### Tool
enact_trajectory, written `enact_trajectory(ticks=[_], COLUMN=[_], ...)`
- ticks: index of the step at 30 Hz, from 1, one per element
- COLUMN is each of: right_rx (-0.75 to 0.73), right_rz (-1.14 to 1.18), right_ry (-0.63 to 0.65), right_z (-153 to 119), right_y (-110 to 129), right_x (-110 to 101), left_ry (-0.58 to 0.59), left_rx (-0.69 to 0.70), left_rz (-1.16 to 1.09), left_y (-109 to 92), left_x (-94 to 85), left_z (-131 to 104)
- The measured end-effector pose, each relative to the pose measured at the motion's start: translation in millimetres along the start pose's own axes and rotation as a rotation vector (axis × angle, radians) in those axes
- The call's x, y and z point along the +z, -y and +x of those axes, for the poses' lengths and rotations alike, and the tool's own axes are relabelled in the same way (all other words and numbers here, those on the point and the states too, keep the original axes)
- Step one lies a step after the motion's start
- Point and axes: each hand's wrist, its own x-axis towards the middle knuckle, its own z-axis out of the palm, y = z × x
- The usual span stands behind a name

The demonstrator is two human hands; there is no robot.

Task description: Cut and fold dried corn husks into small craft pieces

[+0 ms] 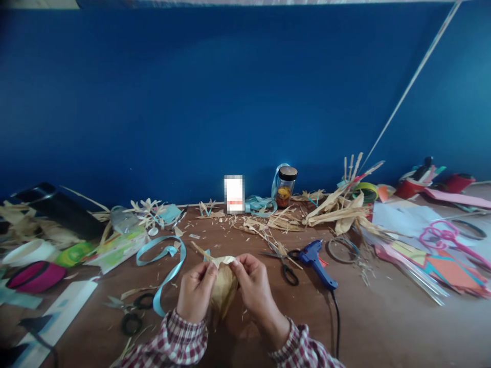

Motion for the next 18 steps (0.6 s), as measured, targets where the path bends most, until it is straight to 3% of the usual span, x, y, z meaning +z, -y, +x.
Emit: enact_trajectory(ticks=[4, 9, 14, 18], right_rx=[-0.115, -0.184, -0.224, -0.295], right_rz=[-0.195, -0.396, -0.513, -0.625], right_ry=[-0.04, -0.089, -0.128, -0.124], right_z=[-2, -4, -11, -4], right_y=[0, 4, 11, 23], right_x=[-3, -2, 0, -20], left_ry=[0.028, -0.065, -0.072, -0.009], left_rx=[0.013, 0.067, 0.121, 0.08], left_rz=[0.089, 0.156, 0.185, 0.176], left_y=[-5, -4, -5, 0], left_x=[-1.5, 0.8, 2.1, -4.8], left_z=[0, -1, -3, -2])
